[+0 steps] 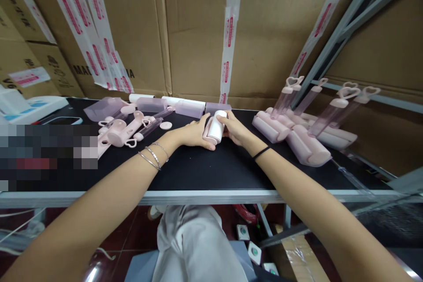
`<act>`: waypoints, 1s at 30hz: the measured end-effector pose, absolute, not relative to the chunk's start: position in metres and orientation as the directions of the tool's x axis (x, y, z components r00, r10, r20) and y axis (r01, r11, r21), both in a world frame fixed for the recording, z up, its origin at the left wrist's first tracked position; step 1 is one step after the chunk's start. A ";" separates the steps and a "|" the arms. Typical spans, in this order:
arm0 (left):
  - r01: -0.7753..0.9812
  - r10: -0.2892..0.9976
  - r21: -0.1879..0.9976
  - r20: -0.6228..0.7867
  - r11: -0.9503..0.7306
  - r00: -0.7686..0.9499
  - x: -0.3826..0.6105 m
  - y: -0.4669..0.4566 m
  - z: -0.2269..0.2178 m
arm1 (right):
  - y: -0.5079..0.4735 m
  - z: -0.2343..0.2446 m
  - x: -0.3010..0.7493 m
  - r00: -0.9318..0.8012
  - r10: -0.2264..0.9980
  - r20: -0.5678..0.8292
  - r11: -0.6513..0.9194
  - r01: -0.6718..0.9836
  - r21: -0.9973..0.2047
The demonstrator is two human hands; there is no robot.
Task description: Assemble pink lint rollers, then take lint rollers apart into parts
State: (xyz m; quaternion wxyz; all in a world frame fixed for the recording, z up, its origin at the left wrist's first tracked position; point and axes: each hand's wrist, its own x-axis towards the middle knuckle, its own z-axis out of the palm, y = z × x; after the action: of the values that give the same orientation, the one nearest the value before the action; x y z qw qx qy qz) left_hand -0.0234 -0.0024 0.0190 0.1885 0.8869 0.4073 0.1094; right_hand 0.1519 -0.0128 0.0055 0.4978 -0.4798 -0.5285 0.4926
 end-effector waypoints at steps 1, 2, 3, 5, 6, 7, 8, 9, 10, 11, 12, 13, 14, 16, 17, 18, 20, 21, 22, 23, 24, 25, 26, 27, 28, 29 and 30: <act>0.684 0.769 0.428 0.042 -0.591 0.638 -0.022 -0.003 0.018 | -0.013 0.006 0.152 -0.054 0.997 0.060 0.060 -0.008 -0.998; 0.672 0.770 0.454 0.052 -0.585 0.636 -0.021 -0.003 0.017 | -0.013 0.006 0.151 -0.061 0.995 0.078 0.076 -0.028 -0.997; 0.638 0.764 0.499 0.078 -0.586 0.641 -0.020 -0.003 0.016 | -0.013 0.006 0.151 -0.066 0.992 0.105 0.102 -0.039 -0.994; 0.500 0.728 0.613 0.191 -0.612 0.658 -0.016 -0.003 0.013 | -0.012 0.008 0.153 -0.070 0.977 0.203 0.203 -0.012 -0.979; 0.423 0.717 0.666 0.247 -0.614 0.652 -0.014 -0.003 0.011 | -0.012 0.009 0.155 -0.076 0.955 0.285 0.288 0.034 -0.957; 0.350 0.712 0.713 0.293 -0.607 0.638 -0.011 -0.003 0.010 | -0.012 0.010 0.157 -0.092 0.919 0.383 0.391 0.096 -0.915; 0.277 0.712 0.757 0.331 -0.592 0.619 -0.009 -0.002 0.010 | -0.011 0.011 0.160 -0.124 0.869 0.478 0.493 0.166 -0.854; 0.199 0.718 0.802 0.356 -0.563 0.598 -0.008 -0.002 0.010 | -0.012 0.013 0.162 -0.172 0.810 0.560 0.586 0.233 -0.776; 0.115 0.735 0.848 0.372 -0.518 0.567 -0.007 -0.001 0.010 | -0.012 0.014 0.164 -0.230 0.751 0.618 0.660 0.288 -0.695; 0.033 0.763 0.887 0.378 -0.461 0.525 -0.006 0.000 0.011 | -0.013 0.015 0.165 -0.289 0.704 0.648 0.709 0.325 -0.626; -0.043 0.797 0.913 0.376 -0.406 0.473 -0.005 0.002 0.012 | -0.014 0.016 0.166 -0.338 0.673 0.658 0.739 0.350 -0.576; -0.104 0.826 0.926 0.372 -0.364 0.424 -0.005 0.003 0.014 | -0.015 0.017 0.167 -0.370 0.655 0.658 0.754 0.368 -0.544; -0.144 0.844 0.931 0.366 -0.337 0.392 -0.006 0.005 0.015 | -0.016 0.018 0.167 -0.389 0.646 0.657 0.762 0.387 -0.520; -0.168 0.846 0.933 0.358 -0.317 0.394 -0.007 0.008 0.017 | -0.018 0.020 0.167 -0.398 0.635 0.662 0.768 0.418 -0.485; -0.166 0.839 0.935 0.355 -0.314 0.413 -0.007 0.009 0.017 | -0.019 0.021 0.168 -0.395 0.627 0.672 0.772 0.430 -0.468; -0.164 0.834 0.936 0.353 -0.312 0.424 -0.007 0.010 0.017 | -0.020 0.022 0.168 -0.387 0.620 0.683 0.775 0.441 -0.453; -0.171 0.851 0.936 0.350 -0.306 0.392 -0.007 0.010 0.018 | -0.022 0.025 0.171 -0.352 0.608 0.712 0.774 0.462 -0.433; -0.181 0.865 0.934 0.353 -0.307 0.357 -0.007 0.010 0.018 | -0.023 0.027 0.172 -0.326 0.605 0.726 0.769 0.475 -0.428; -0.192 0.876 0.930 0.360 -0.312 0.320 -0.007 0.010 0.018 | -0.023 0.029 0.174 -0.303 0.606 0.735 0.761 0.489 -0.426; -0.200 0.883 0.926 0.369 -0.321 0.290 -0.007 0.009 0.019 | -0.024 0.030 0.175 -0.291 0.611 0.736 0.752 0.502 -0.427; -0.205 0.885 0.921 0.379 -0.332 0.271 -0.006 0.008 0.019 | -0.024 0.031 0.176 -0.292 0.620 0.728 0.746 0.509 -0.430; -0.208 0.881 0.914 0.394 -0.347 0.262 -0.006 0.007 0.019 | -0.024 0.031 0.176 -0.309 0.628 0.714 0.743 0.510 -0.433; -0.212 0.873 0.905 0.415 -0.368 0.256 -0.006 0.006 0.020 | -0.024 0.030 0.176 -0.334 0.636 0.695 0.744 0.503 -0.439; -0.212 0.864 0.895 0.438 -0.392 0.248 -0.005 0.005 0.020 | -0.023 0.029 0.174 -0.356 0.641 0.679 0.747 0.493 -0.447; -0.204 0.856 0.886 0.458 -0.417 0.239 -0.004 0.003 0.020 | -0.023 0.028 0.172 -0.368 0.645 0.669 0.748 0.480 -0.458; -0.183 0.849 0.878 0.475 -0.442 0.231 -0.004 0.002 0.020 | -0.023 0.026 0.170 -0.367 0.649 0.666 0.747 0.470 -0.470; -0.149 0.844 0.873 0.487 -0.464 0.226 -0.003 0.001 0.020 | -0.023 0.024 0.167 -0.357 0.653 0.669 0.745 0.463 -0.480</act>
State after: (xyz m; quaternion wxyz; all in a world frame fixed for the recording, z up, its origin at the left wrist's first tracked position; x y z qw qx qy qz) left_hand -0.0028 0.0007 0.0203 0.4425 0.6459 0.2687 0.5610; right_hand 0.1675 -0.0226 0.0241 0.4529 -0.3415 -0.8169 0.1046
